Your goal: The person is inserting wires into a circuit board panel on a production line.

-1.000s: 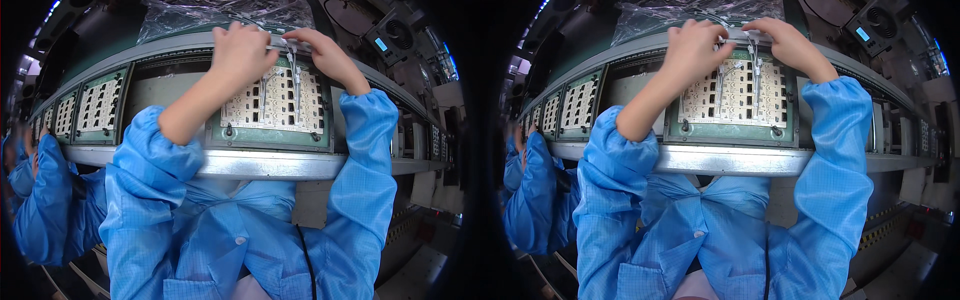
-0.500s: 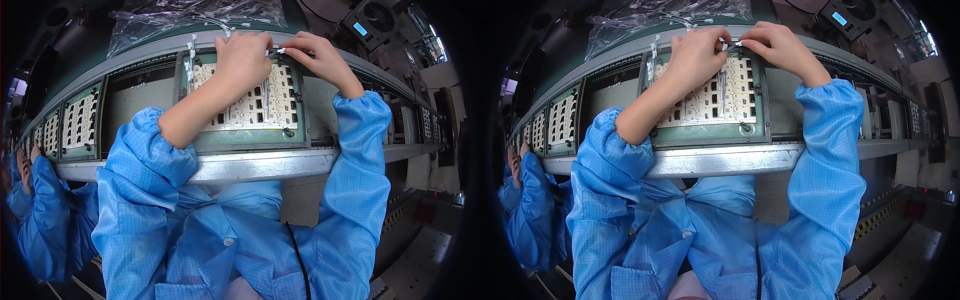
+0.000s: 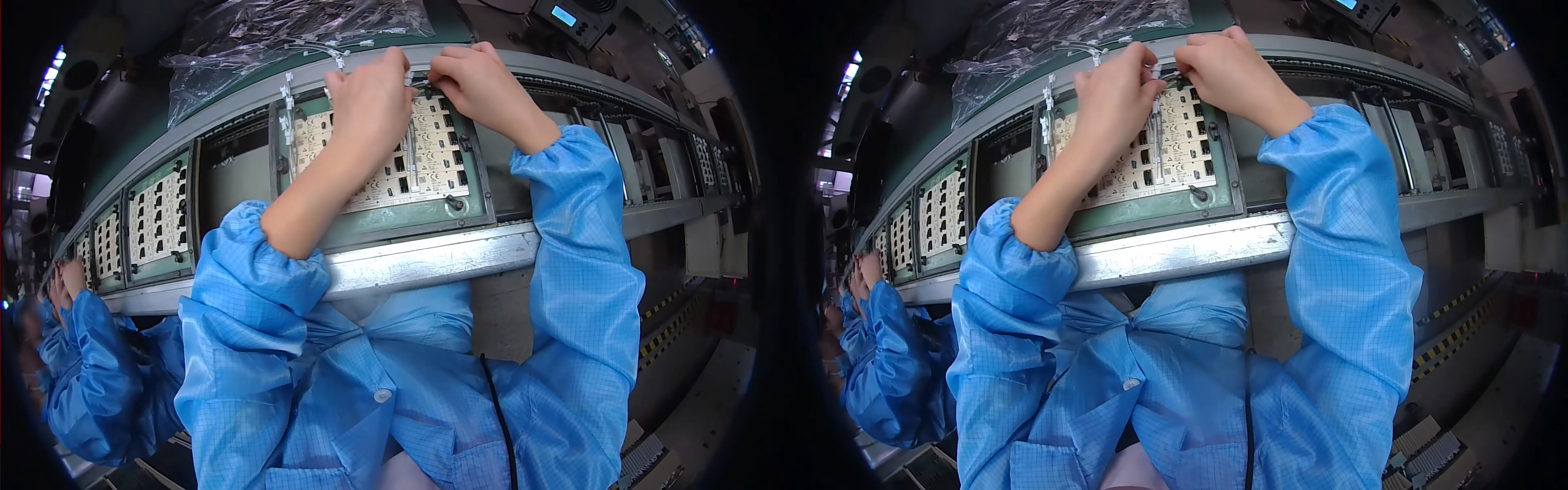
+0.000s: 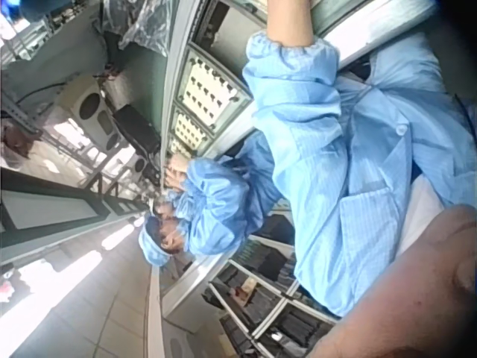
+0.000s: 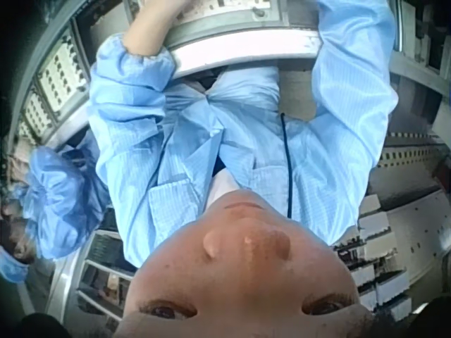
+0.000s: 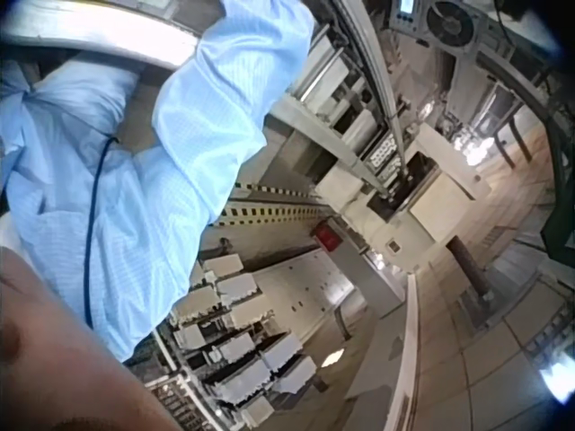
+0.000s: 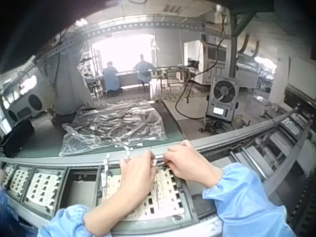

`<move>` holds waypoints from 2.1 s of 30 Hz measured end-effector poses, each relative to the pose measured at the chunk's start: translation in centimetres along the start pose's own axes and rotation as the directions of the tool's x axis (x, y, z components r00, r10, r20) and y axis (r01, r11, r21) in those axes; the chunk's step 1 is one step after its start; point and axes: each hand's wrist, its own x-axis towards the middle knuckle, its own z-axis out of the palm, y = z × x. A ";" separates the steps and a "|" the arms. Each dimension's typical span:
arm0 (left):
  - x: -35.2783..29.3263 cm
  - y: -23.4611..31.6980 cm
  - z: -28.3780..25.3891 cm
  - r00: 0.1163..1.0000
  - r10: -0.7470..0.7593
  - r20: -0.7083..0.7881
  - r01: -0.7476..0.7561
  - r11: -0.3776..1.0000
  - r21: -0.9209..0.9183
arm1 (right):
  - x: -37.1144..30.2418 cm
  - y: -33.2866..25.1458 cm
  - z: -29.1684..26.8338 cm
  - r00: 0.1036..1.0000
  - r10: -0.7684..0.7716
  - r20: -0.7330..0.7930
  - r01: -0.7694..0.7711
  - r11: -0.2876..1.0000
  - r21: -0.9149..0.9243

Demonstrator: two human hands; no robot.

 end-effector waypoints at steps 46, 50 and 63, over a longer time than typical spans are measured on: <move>0.7 -3.8 -0.7 0.986 0.140 0.093 -0.135 0.989 -0.057 | 2.5 0.0 0.2 0.995 0.033 0.093 -0.045 0.990 0.132; 0.9 -4.2 -1.3 0.971 0.139 0.193 -0.107 0.980 -0.165 | 1.7 -0.4 -0.3 0.983 0.089 0.163 -0.115 0.981 0.156; 2.7 -5.3 -1.0 0.868 0.420 0.265 -0.419 0.906 -0.066 | 0.8 0.6 -0.4 0.991 0.052 0.119 -0.079 0.969 0.235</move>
